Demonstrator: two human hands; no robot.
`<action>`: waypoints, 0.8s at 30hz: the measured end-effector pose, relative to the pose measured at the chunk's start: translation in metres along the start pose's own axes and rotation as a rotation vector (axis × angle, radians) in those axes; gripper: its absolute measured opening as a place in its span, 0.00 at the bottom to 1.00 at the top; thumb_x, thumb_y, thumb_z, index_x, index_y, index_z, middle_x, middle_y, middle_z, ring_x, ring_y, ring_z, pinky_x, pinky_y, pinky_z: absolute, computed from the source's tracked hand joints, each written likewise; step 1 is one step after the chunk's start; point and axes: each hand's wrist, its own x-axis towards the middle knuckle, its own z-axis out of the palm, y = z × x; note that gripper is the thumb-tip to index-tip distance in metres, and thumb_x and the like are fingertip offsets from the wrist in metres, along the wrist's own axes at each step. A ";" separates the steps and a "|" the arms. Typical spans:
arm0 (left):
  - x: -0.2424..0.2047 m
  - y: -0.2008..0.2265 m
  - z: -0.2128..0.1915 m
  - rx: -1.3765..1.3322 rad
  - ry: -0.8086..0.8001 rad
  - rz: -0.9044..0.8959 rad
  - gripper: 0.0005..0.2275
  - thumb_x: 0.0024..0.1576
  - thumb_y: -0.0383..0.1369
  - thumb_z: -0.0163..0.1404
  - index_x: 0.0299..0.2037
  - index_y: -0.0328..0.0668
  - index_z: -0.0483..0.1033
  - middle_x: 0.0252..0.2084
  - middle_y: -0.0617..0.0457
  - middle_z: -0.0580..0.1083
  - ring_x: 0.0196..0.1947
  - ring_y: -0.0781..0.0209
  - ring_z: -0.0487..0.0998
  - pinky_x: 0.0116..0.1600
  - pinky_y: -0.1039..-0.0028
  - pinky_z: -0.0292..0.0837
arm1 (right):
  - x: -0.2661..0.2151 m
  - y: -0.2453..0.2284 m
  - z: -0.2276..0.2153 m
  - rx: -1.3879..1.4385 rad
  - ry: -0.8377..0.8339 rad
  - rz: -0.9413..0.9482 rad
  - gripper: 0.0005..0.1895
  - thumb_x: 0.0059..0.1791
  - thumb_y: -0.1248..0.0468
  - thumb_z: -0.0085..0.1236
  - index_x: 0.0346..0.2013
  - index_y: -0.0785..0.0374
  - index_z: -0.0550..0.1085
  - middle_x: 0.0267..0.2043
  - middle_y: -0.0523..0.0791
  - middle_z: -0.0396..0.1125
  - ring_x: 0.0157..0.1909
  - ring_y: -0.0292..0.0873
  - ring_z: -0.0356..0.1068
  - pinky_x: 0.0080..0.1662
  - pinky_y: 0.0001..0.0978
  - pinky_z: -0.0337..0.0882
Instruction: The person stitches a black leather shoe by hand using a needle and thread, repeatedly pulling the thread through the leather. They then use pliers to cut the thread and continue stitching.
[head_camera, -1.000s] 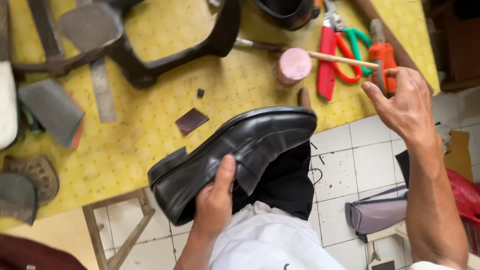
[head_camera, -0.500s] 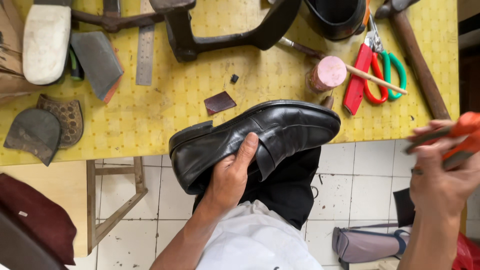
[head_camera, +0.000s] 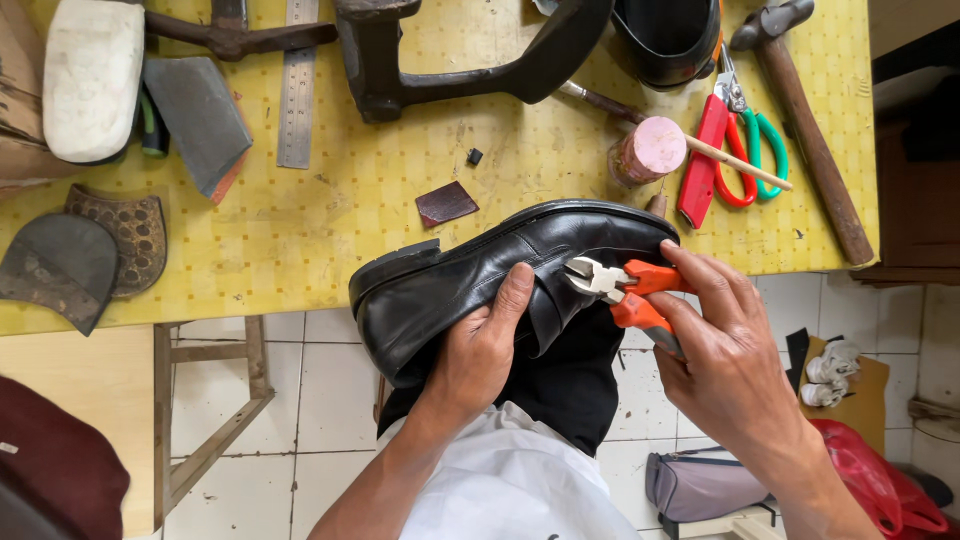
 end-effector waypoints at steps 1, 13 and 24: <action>0.000 0.000 0.000 -0.005 -0.002 -0.001 0.17 0.62 0.44 0.45 0.48 0.41 0.82 0.56 0.54 0.79 0.65 0.63 0.74 0.77 0.72 0.57 | -0.001 -0.002 -0.001 -0.005 -0.003 0.001 0.21 0.38 0.81 0.50 0.44 0.68 0.74 0.69 0.59 0.60 0.67 0.64 0.62 0.65 0.57 0.64; -0.001 0.001 -0.002 -0.053 -0.032 -0.025 0.16 0.63 0.43 0.45 0.44 0.42 0.83 0.51 0.57 0.80 0.59 0.65 0.78 0.74 0.74 0.62 | 0.000 -0.024 -0.005 -0.384 0.035 -0.053 0.10 0.55 0.58 0.57 0.42 0.62 0.75 0.58 0.51 0.68 0.54 0.55 0.70 0.54 0.46 0.69; 0.000 0.001 -0.007 -0.107 -0.036 0.221 0.16 0.66 0.32 0.45 0.49 0.21 0.78 0.56 0.37 0.77 0.63 0.50 0.72 0.70 0.53 0.66 | -0.002 -0.009 0.039 0.252 0.198 0.170 0.19 0.41 0.65 0.69 0.16 0.58 0.64 0.36 0.41 0.73 0.34 0.46 0.73 0.37 0.33 0.72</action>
